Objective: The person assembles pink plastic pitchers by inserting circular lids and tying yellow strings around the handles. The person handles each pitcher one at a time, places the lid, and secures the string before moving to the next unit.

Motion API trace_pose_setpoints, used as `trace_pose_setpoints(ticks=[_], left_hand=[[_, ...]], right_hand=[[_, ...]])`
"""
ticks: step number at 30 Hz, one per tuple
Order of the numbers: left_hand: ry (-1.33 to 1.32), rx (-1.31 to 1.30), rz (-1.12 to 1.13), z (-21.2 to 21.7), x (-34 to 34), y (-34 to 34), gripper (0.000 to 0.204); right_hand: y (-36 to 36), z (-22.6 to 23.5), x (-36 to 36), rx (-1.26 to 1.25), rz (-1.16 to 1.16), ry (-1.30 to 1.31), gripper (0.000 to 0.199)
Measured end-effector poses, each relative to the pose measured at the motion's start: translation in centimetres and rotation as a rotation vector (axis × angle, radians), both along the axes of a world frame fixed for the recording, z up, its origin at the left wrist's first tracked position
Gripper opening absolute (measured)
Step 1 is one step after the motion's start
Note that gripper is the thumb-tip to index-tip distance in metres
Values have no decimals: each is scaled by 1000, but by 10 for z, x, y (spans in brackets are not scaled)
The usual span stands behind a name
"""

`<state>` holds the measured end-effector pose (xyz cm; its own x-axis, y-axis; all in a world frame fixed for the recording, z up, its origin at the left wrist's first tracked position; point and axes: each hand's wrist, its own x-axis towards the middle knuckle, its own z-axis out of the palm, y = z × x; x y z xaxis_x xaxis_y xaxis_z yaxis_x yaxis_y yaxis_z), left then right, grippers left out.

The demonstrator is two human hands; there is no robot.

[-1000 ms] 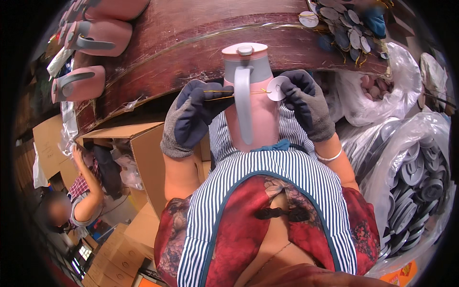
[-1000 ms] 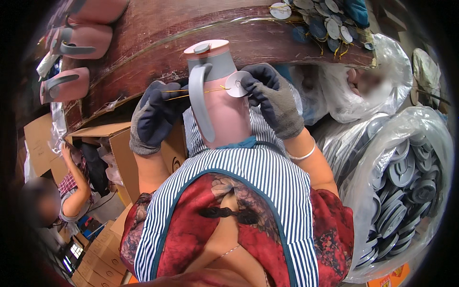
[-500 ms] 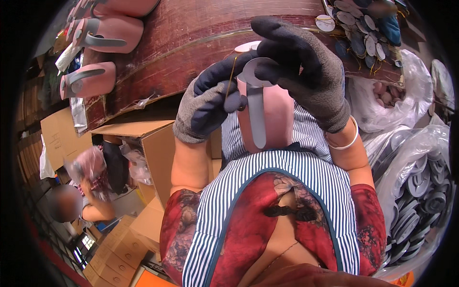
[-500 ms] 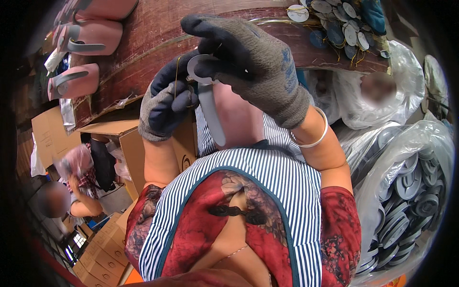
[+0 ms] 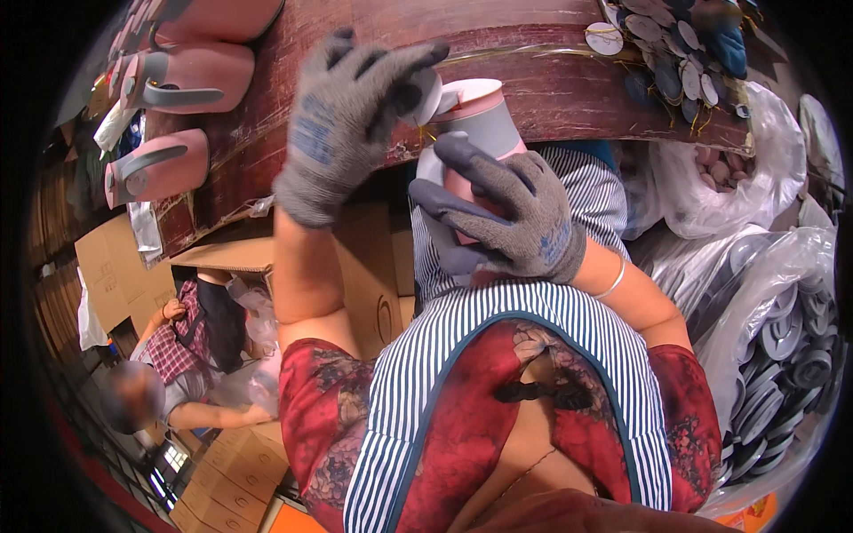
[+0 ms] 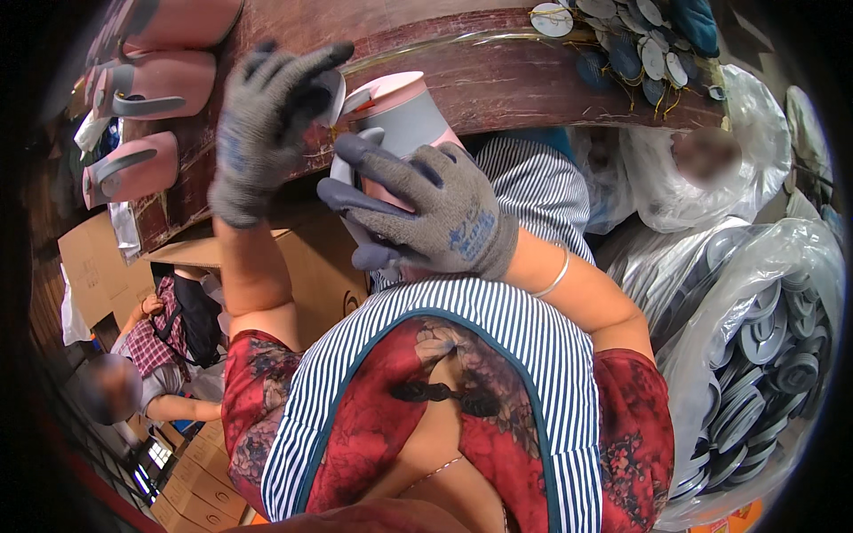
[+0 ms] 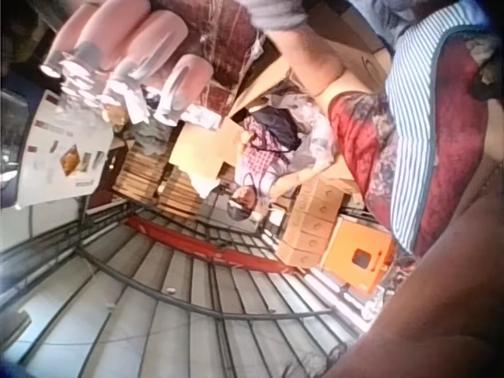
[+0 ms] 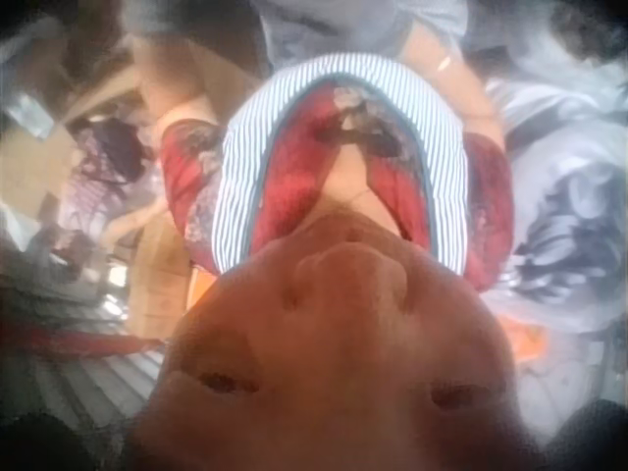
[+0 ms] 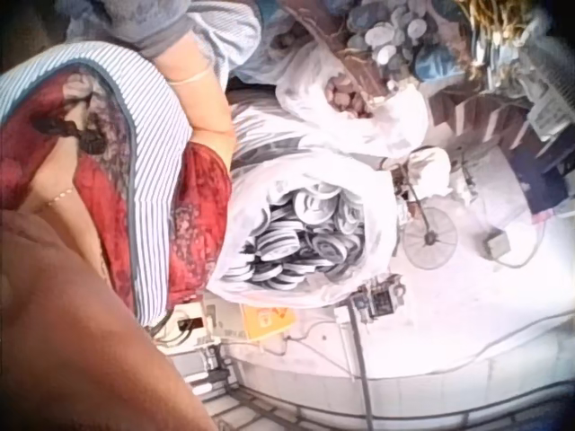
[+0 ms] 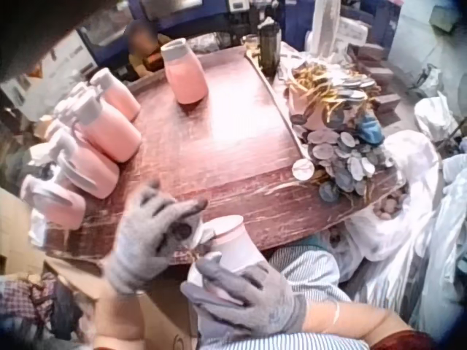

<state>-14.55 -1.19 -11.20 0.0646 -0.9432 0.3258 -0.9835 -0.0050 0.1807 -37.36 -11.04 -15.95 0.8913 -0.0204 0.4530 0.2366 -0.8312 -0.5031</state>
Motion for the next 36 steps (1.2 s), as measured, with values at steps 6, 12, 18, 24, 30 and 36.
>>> trace_pose_setpoints(ticks=[6, 12, 18, 24, 30, 36], left_hand=[[1050, -341, 48, -62, -46, 27, 57], [1009, -139, -148, -92, -62, 3, 48], [532, -143, -166, -67, -63, -1, 34], [86, -135, 111, -64, -52, 25, 43], [389, -205, 275, -75, -68, 63, 51], [345, -327, 396, -84, -62, 99, 37]], right_hand=[[-8, 10, 14, 477, -336, 49, 37], [-11, -18, 6, 682, -275, -125, 35], [-39, 110, -195, -264, -1038, -1, 58], [-143, 84, -445, -146, -2334, 856, 97], [-162, 65, -432, -1106, -2004, 515, 61], [-42, 55, -241, -214, -1185, -273, 46]])
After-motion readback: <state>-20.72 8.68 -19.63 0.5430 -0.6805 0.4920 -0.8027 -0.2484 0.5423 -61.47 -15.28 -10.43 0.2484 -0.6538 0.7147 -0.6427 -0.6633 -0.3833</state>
